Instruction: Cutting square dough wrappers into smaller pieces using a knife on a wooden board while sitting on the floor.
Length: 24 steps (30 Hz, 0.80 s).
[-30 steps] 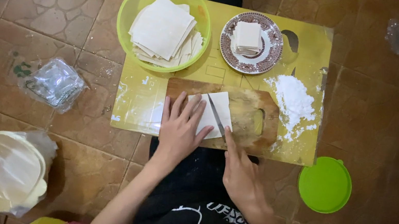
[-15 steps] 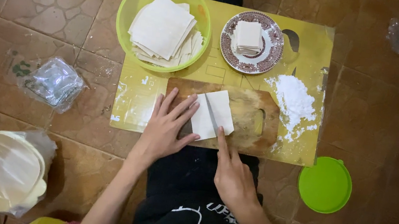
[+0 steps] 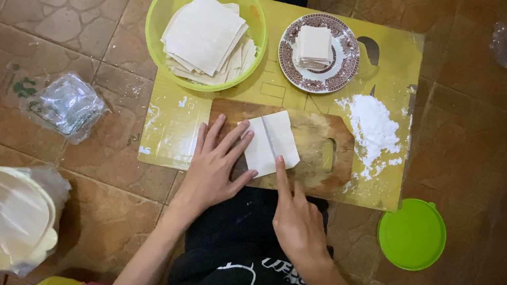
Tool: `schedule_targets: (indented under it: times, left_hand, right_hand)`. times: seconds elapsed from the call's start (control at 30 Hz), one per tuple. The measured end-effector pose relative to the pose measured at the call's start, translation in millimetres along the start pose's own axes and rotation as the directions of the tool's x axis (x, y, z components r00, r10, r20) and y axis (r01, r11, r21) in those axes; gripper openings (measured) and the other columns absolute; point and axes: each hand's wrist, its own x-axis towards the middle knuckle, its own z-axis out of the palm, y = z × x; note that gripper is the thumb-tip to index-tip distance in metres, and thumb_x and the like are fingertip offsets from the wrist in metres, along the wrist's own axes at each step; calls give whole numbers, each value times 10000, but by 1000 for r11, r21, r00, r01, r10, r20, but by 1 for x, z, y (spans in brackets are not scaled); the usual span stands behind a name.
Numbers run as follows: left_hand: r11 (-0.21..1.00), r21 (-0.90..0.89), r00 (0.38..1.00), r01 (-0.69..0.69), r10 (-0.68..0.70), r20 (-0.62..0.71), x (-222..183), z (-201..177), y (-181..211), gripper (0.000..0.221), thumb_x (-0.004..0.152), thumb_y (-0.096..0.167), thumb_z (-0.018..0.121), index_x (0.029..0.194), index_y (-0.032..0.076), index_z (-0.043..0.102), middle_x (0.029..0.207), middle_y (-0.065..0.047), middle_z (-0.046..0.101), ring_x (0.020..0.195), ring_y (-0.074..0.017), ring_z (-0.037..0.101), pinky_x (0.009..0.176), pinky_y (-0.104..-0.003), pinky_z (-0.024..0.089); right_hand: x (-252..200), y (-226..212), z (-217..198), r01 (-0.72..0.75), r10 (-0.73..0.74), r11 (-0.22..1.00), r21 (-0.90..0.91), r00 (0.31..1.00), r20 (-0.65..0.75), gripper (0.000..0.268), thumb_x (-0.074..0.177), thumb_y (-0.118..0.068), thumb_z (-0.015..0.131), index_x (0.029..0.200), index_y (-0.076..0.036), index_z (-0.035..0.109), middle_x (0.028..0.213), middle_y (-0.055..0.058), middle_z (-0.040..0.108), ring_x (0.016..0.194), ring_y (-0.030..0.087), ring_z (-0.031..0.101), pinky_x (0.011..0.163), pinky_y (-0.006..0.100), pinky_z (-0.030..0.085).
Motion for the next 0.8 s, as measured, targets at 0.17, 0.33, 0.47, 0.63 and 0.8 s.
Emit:
schedule_targets:
  times: [0.17,0.33,0.47,0.63,0.8]
  left_hand:
    - [1000,-4,1000,-6,6,17,4,-3,-2,747,930,529,663,1522,114,478,1598,-58,440,1503,-471,263,1192,-701,194]
    - [988,-39,988,-146,144,-58,37,-18,-10,619,923,429,722,1372,51,526,1438,-183,497,1433,-461,365,1170,-693,287]
    - [886,-296,899,-357,412,149,73,-10,-34,822,880,298,780,1551,66,365,1618,-101,413,1519,-399,300,1243,-594,239]
    - [891,-369,819,-266,410,400,97,-13,-38,1022,827,371,842,1605,96,238,1643,-133,374,1541,-349,269,1232,-563,184]
    - [884,-399,825,-242,404,396,98,-12,-42,1115,832,398,844,1616,75,120,1587,-72,489,1532,-388,270,1224,-554,209]
  right_hand:
    - [1,-6,-4,-27,28,998,-49,999,31,815,981,-54,430,1670,-285,61,1075,204,576,689,475,651,575,577,513]
    - [0,-9,4,-10,7,983,-182,1000,-20,899,929,-50,516,1674,-262,61,981,182,600,599,435,648,511,550,526]
    - [0,-11,7,-19,14,969,-244,1000,-23,882,935,-38,505,1677,-231,70,875,155,587,539,347,639,467,473,545]
    - [1,-6,14,-8,-18,960,-281,996,-89,855,938,-49,510,1673,-225,110,733,114,571,478,328,599,411,458,507]
    - [0,-4,21,-2,-140,886,-464,952,-272,886,868,-65,587,1656,-205,206,607,43,527,362,220,533,318,378,451]
